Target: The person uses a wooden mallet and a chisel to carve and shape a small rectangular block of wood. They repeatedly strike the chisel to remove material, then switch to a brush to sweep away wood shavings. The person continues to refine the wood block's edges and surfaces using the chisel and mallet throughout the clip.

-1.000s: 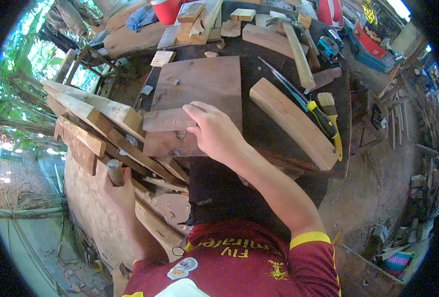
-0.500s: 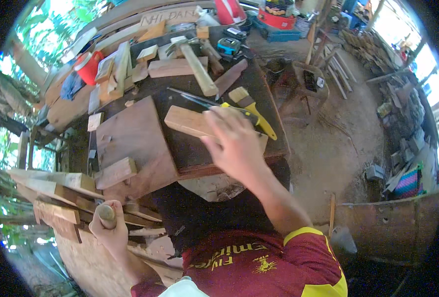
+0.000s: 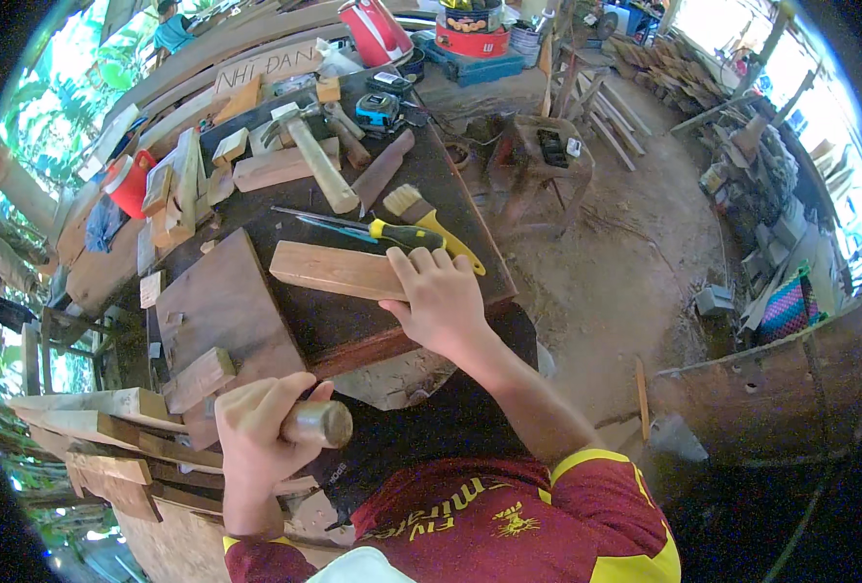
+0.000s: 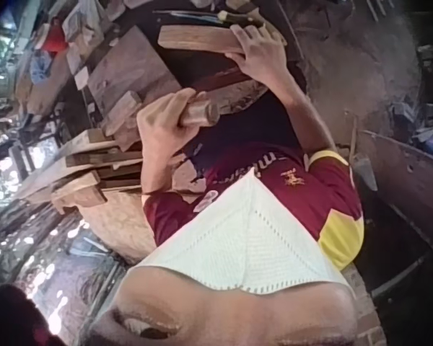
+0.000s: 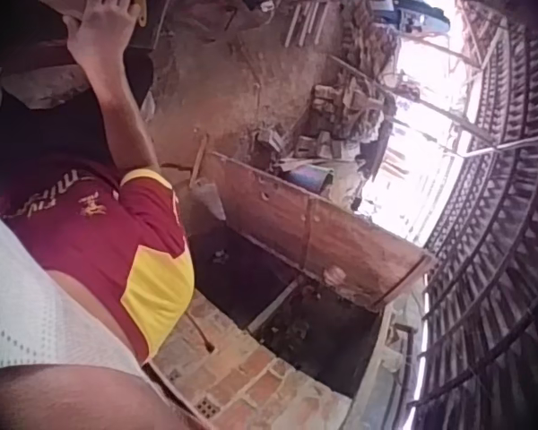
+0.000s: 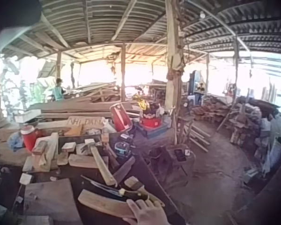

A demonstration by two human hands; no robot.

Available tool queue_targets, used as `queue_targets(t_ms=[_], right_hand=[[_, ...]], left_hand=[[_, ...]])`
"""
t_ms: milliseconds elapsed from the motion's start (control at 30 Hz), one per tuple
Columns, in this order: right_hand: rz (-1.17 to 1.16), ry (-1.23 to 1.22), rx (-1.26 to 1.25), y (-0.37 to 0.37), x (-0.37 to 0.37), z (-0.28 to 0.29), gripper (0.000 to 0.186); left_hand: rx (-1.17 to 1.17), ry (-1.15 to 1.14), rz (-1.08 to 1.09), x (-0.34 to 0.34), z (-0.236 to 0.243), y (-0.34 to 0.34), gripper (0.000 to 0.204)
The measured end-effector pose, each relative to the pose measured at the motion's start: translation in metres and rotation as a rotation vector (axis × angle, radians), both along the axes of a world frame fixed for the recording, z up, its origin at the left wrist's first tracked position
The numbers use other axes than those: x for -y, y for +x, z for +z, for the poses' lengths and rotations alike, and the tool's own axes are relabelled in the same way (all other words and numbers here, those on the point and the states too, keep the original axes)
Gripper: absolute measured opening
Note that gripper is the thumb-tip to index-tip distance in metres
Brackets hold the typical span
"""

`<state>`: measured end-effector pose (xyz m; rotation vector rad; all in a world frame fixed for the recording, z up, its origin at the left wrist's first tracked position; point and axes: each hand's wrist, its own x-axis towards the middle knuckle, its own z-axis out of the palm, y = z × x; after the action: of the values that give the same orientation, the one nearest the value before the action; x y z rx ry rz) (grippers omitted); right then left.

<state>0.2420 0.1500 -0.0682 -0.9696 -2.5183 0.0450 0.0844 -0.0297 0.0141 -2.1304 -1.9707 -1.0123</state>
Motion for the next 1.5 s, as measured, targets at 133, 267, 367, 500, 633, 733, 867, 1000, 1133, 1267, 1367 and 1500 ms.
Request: queue_targets(t_ms=[133,267,367,500,633,733,867,1000,1133,1267,1367,1500], right_hand=[[0.012,0.016,-0.006,-0.001,0.0,-0.001,0.06],[0.006,0.009,0.007,-0.001,-0.001,-0.001,0.061],[0.016,0.006,0.033,0.001,-0.003,0.001,0.064],[0.053,-0.404,-0.096,0.007,-0.017,0.023,0.081],[-0.024,-0.352,-0.468,-0.007,-0.074,0.09,0.106],[-0.042,-0.047,-0.547,-0.016,-0.142,0.137,0.102],[-0.021,-0.089,-0.532,-0.027,-0.17,0.166,0.071],[0.137,-0.297,-0.21,-0.027,-0.103,0.133,0.07],[0.27,-0.362,0.067,-0.015,-0.04,0.06,0.066],[0.177,-0.223,0.147,-0.012,-0.014,0.018,0.075],[0.144,-0.185,0.131,-0.014,-0.016,0.01,0.073],[0.091,-0.114,0.149,-0.014,-0.01,0.008,0.071]], left_hand=[[0.021,0.022,0.012,-0.007,-0.003,-0.006,0.02],[0.011,0.025,0.008,-0.005,-0.012,-0.017,0.024],[-0.005,0.005,0.001,-0.001,-0.012,-0.023,0.025],[0.006,0.006,0.028,0.004,-0.015,-0.029,0.023],[0.034,-0.003,0.085,0.008,-0.011,-0.032,0.017],[0.034,0.025,0.106,0.006,-0.014,-0.035,0.017],[0.049,0.054,0.109,0.003,-0.015,-0.038,0.019],[0.088,0.049,0.152,0.005,-0.025,-0.046,0.016],[0.093,0.063,0.145,0.001,-0.027,-0.047,0.016],[0.074,0.038,0.178,0.0,-0.027,-0.049,0.017],[0.054,0.039,0.218,-0.004,-0.026,-0.049,0.016],[0.063,0.065,0.3,-0.013,-0.03,-0.044,0.016]])
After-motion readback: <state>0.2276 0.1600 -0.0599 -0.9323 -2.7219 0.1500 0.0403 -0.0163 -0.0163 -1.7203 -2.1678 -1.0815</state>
